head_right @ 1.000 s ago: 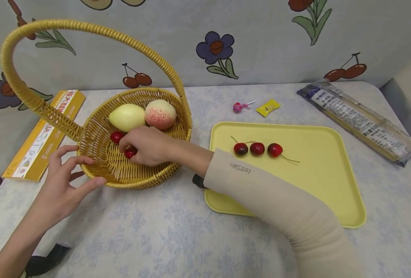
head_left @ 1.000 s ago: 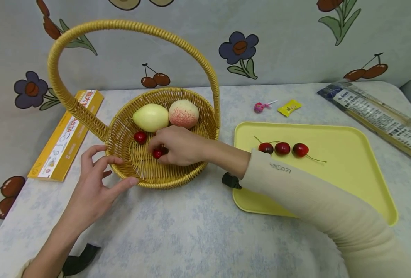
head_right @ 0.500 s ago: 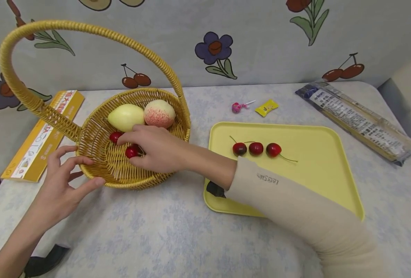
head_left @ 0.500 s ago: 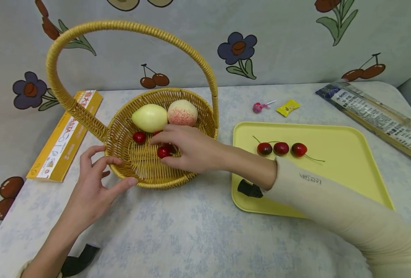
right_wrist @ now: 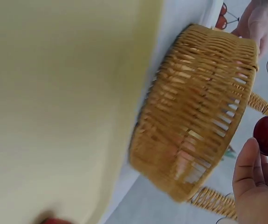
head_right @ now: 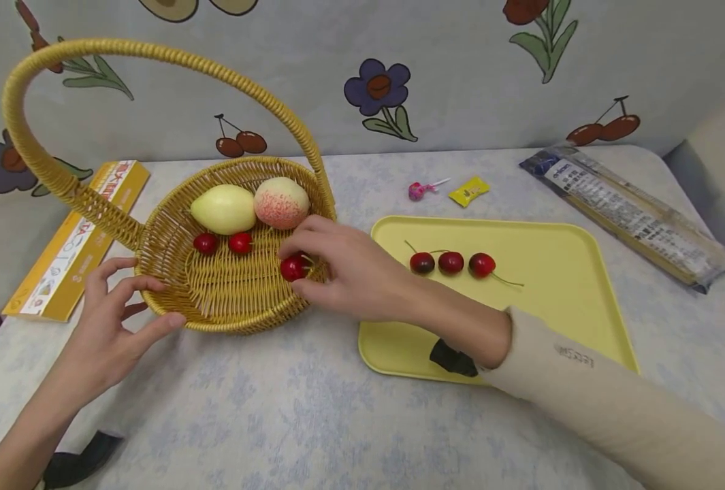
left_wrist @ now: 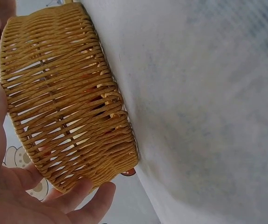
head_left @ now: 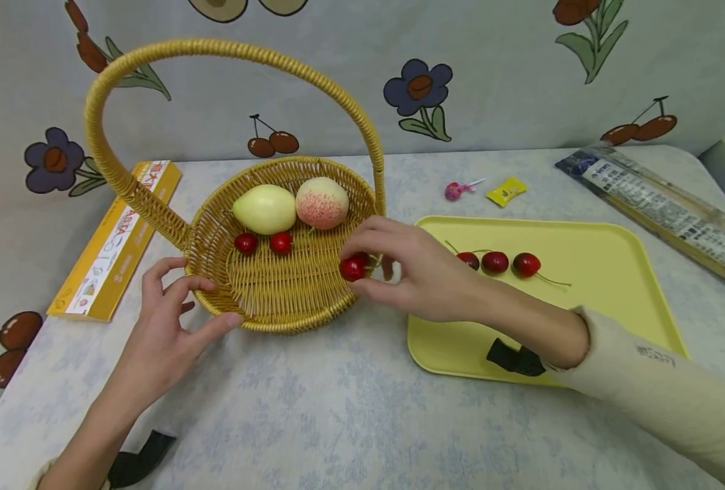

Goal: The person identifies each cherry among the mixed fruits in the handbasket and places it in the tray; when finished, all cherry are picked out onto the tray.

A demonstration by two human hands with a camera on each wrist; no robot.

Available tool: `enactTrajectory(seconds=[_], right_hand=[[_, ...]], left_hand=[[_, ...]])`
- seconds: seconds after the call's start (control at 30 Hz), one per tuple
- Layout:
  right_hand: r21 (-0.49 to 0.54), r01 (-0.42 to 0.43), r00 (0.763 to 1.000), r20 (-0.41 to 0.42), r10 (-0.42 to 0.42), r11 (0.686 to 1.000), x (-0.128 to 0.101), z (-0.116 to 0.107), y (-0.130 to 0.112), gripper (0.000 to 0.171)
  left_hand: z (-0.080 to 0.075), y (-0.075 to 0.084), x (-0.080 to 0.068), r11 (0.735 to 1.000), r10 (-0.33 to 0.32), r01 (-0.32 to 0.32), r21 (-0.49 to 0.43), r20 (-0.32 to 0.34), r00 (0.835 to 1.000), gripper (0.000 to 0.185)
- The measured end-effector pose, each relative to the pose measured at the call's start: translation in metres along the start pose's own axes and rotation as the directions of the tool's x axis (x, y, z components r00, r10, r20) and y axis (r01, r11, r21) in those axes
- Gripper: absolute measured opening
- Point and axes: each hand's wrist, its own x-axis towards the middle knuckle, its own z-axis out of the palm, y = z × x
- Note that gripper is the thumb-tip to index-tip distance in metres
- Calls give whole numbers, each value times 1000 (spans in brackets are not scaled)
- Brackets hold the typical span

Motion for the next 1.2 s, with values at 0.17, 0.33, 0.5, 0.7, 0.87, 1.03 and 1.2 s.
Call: enactTrajectory(seconds=[0.17,0.33,0.5,0.7,0.87,1.03,1.2], right_hand=[[-24,-115,993,-45,114,993,-32,-20,7,25],[-87,-249,964,-118,238,965,-61,-40,14,24],[-116,-413,903,-184,389,904,-88,-63,18,27],[-130,-548,831,-198,520,826,-118,-88,33,38],[-186,-640,767,-210,607,745,-139,-105,50,35],[-290,-698,707,-133,695,655,-148,-117,65,36],[-328,-725,653,-51,756,605,-154,-123,73,34]], left_hand=[[0,0,0,1000,17,-17,-5,-3,1000,44],[0,-1,-3,1000,22,-22,-10,-8,1000,43],[1,-1,-4,1000,21,-21,-11,-6,1000,42],[0,1,-1,999,29,-29,-15,-1,1000,43],[0,1,0,1000,23,-23,-2,-2,1000,43],[0,1,-1,1000,24,-24,0,-6,1000,42],[0,2,-1,1000,18,-18,-1,0,1000,42]])
